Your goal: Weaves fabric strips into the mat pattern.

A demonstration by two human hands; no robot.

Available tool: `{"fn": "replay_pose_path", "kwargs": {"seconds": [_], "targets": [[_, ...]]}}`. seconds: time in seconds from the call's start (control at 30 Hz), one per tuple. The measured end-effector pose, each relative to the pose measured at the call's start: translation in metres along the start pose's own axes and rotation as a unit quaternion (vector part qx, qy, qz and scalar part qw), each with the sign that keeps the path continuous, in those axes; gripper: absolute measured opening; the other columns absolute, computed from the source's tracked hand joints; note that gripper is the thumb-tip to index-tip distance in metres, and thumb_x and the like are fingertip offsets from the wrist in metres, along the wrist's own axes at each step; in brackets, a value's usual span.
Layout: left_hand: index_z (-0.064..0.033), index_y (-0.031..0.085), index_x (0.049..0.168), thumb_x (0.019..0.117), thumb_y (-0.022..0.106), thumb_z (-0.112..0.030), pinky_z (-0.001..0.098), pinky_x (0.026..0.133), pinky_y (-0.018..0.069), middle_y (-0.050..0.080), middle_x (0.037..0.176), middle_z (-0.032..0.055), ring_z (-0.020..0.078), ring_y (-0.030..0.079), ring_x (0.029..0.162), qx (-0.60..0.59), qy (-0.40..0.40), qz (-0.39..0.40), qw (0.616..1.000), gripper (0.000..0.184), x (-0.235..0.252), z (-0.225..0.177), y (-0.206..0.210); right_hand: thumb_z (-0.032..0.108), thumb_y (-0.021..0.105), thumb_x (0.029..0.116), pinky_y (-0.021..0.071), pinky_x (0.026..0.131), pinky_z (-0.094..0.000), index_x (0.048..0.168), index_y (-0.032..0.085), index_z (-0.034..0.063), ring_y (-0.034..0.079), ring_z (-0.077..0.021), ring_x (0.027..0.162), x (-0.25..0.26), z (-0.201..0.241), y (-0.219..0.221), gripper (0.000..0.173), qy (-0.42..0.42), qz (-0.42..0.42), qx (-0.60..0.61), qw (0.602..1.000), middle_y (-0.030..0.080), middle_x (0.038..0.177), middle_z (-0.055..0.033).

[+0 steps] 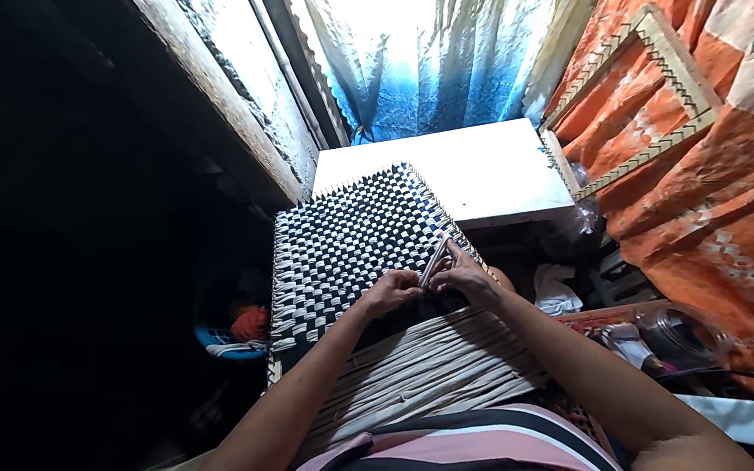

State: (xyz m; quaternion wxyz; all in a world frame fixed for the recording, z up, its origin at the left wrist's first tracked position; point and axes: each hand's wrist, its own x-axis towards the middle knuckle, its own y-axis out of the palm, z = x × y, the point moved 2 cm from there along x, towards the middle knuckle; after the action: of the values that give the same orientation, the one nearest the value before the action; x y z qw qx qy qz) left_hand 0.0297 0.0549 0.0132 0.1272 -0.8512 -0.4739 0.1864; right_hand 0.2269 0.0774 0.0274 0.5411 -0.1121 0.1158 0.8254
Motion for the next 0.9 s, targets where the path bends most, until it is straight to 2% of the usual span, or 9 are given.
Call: {"fn": "replay_pose_path", "kwargs": {"seconds": [0.07, 0.17, 0.37, 0.43, 0.53, 0.6, 0.67, 0.77, 0.9], "targets": [[-0.0021, 0.069, 0.102, 0.0983, 0.067, -0.014, 0.0235, 0.076, 0.0537, 0.068, 0.088, 0.0009, 0.0036, 0.063, 0.077, -0.02, 0.004, -0.018, 1.0, 0.012, 0.001, 0.002, -0.002, -0.007, 0.071, 0.0857, 0.0598, 0.07, -0.0345, 0.164, 0.021, 0.0175, 0.067, -0.0191, 0.076, -0.005, 0.006, 0.001, 0.096, -0.019, -0.048, -0.014, 0.999, 0.065, 0.098, -0.013], [-0.0031, 0.069, 0.099, 0.0948, 0.071, -0.012, 0.0253, 0.078, 0.0565, 0.07, 0.087, 0.0001, 0.0053, 0.066, 0.08, -0.068, 0.026, -0.02, 0.997, 0.01, -0.002, 0.012, -0.005, -0.004, 0.075, 0.0833, 0.0579, 0.073, -0.0371, 0.16, 0.038, 0.0197, 0.065, -0.0192, 0.082, -0.001, -0.001, 0.0, 0.088, -0.051, -0.11, -0.049, 0.991, 0.063, 0.115, -0.0135], [-0.0036, 0.069, 0.103, 0.0918, 0.072, -0.007, 0.0261, 0.086, 0.0564, 0.072, 0.095, -0.0002, 0.0055, 0.067, 0.089, -0.104, 0.067, 0.004, 0.992, 0.012, -0.006, 0.019, -0.008, -0.013, 0.07, 0.0831, 0.0599, 0.081, -0.0367, 0.161, 0.032, 0.02, 0.07, -0.0171, 0.09, 0.002, -0.011, 0.01, 0.093, -0.104, -0.067, 0.07, 0.99, 0.07, 0.113, -0.0105], [-0.0035, 0.069, 0.1, 0.0918, 0.072, -0.007, 0.0253, 0.079, 0.0569, 0.072, 0.091, -0.0005, 0.0058, 0.067, 0.083, -0.111, 0.086, -0.023, 0.99, 0.01, -0.005, 0.019, -0.006, -0.015, 0.065, 0.0851, 0.0627, 0.078, -0.0415, 0.162, 0.028, 0.0193, 0.071, -0.0223, 0.085, 0.001, -0.011, 0.01, 0.092, -0.081, -0.057, 0.091, 0.991, 0.068, 0.108, -0.0141], [-0.0032, 0.067, 0.095, 0.0918, 0.071, -0.005, 0.0222, 0.064, 0.0532, 0.068, 0.082, -0.0011, 0.0046, 0.062, 0.069, -0.103, 0.097, -0.055, 0.988, 0.005, -0.006, 0.013, -0.001, -0.018, 0.061, 0.0839, 0.0617, 0.071, -0.0384, 0.164, 0.02, 0.0252, 0.068, -0.0207, 0.073, -0.008, -0.006, 0.008, 0.1, -0.027, -0.057, 0.066, 0.996, 0.065, 0.1, -0.0149], [-0.0035, 0.065, 0.095, 0.0923, 0.07, -0.004, 0.0212, 0.061, 0.0513, 0.066, 0.08, -0.0015, 0.0041, 0.06, 0.065, -0.088, 0.094, -0.05, 0.99, 0.005, -0.006, 0.008, -0.001, -0.019, 0.061, 0.0831, 0.0619, 0.069, -0.0379, 0.164, 0.023, 0.0263, 0.068, -0.0207, 0.07, -0.014, -0.002, 0.004, 0.101, -0.006, -0.048, 0.031, 0.998, 0.065, 0.095, -0.0148], [-0.0033, 0.065, 0.095, 0.0918, 0.072, -0.006, 0.0211, 0.062, 0.0514, 0.065, 0.08, -0.0014, 0.0037, 0.059, 0.066, -0.054, 0.099, -0.034, 0.993, 0.008, -0.003, 0.003, -0.004, -0.016, 0.061, 0.0858, 0.0603, 0.067, -0.0343, 0.153, 0.043, 0.0115, 0.065, -0.0164, 0.067, -0.02, 0.003, 0.0, 0.075, -0.016, -0.02, -0.037, 0.999, 0.065, 0.087, -0.0105], [-0.002, 0.066, 0.1, 0.0919, 0.073, -0.009, 0.0239, 0.064, 0.0514, 0.064, 0.082, 0.0021, 0.0059, 0.059, 0.068, -0.005, 0.079, 0.0, 0.997, 0.013, 0.007, 0.0, -0.009, -0.002, 0.066, 0.0922, 0.0553, 0.072, -0.0299, 0.111, 0.071, -0.0017, 0.063, -0.0096, 0.073, -0.02, 0.001, -0.006, 0.019, -0.025, 0.027, -0.158, 0.987, 0.07, 0.087, -0.0071], [-0.0029, 0.065, 0.098, 0.0922, 0.075, -0.011, 0.0226, 0.056, 0.0484, 0.064, 0.078, 0.0024, 0.006, 0.057, 0.06, 0.01, 0.045, 0.041, 0.998, 0.014, 0.019, -0.008, -0.008, 0.016, 0.078, 0.0897, 0.0557, 0.078, -0.0302, 0.105, 0.075, 0.0007, 0.066, -0.0075, 0.078, -0.012, -0.008, -0.003, 0.022, -0.017, 0.055, -0.231, 0.971, 0.074, 0.091, -0.0065]]}}
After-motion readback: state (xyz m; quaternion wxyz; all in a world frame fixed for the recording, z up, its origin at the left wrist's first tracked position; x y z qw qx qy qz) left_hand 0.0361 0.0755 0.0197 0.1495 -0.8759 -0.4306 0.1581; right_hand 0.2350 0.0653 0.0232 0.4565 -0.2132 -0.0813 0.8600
